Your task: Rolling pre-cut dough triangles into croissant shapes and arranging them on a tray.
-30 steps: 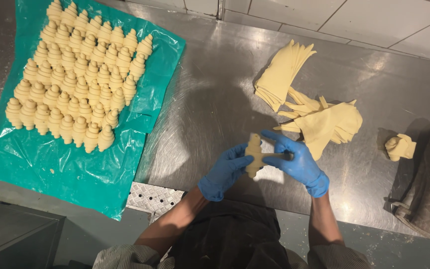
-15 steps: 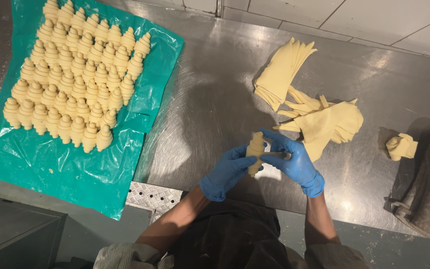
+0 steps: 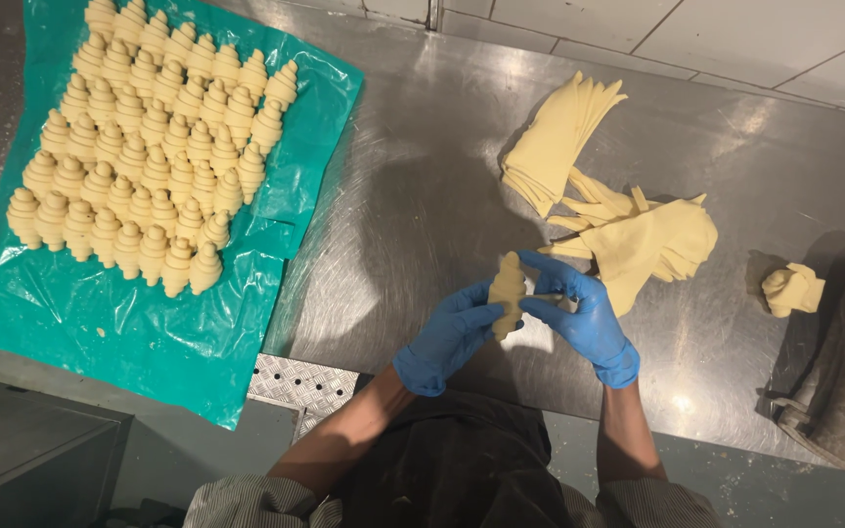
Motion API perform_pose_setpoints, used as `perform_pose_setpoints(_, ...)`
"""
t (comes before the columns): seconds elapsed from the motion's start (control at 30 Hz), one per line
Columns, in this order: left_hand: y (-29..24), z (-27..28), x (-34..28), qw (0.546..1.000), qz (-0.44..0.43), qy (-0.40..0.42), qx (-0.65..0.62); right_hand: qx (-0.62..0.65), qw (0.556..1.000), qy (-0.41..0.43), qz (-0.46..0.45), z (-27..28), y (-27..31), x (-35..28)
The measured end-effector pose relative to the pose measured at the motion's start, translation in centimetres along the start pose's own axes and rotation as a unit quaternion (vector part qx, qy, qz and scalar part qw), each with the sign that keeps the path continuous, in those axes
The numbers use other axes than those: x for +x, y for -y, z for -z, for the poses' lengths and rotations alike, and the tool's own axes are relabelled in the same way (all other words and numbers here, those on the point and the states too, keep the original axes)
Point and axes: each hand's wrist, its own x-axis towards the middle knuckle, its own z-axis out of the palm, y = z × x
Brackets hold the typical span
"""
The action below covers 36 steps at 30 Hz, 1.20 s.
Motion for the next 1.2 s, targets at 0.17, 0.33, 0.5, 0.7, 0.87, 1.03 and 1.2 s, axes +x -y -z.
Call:
perform_pose_setpoints(0.17,-0.8,-1.2,-0.4,0.999,0.006,-0.034,0.037,0.022,0.999,-0.005,0.024,0.1,-1.3,0.0)
perform_pose_setpoints(0.33,0.3,-0.2,-0.2,1.0,0.0,0.0,0.001,0.055,0.997,-0.004,0.047,-0.3,-1.0,-0.5)
perform_pose_setpoints(0.5,-1.2,-1.8,-0.7,1.0,-0.005,-0.006,0.005,0.055,0.997,-0.036,0.032,-0.2,-1.5,-0.5)
perform_pose_setpoints(0.7,-0.6,-1.4,-0.5,0.997,0.0,-0.048,0.055,0.05,0.996,-0.039,0.056,-0.9,-1.1,-0.4)
perform_pose_setpoints(0.87,-0.8,-1.2,-0.5,0.999,0.001,-0.021,0.03,0.093,0.994,-0.045,0.019,-1.1,-1.5,-0.3)
perform_pose_setpoints(1.03,-0.6,-1.1,-0.4,0.996,-0.07,-0.004,0.05,0.103,0.993,-0.057,0.023,-2.0,-1.6,-0.1)
perform_pose_setpoints(1.2,-2.5,-1.8,-1.8,0.997,-0.074,-0.005,0.021,0.16,0.982,-0.09,0.046,-3.2,-3.2,0.0)
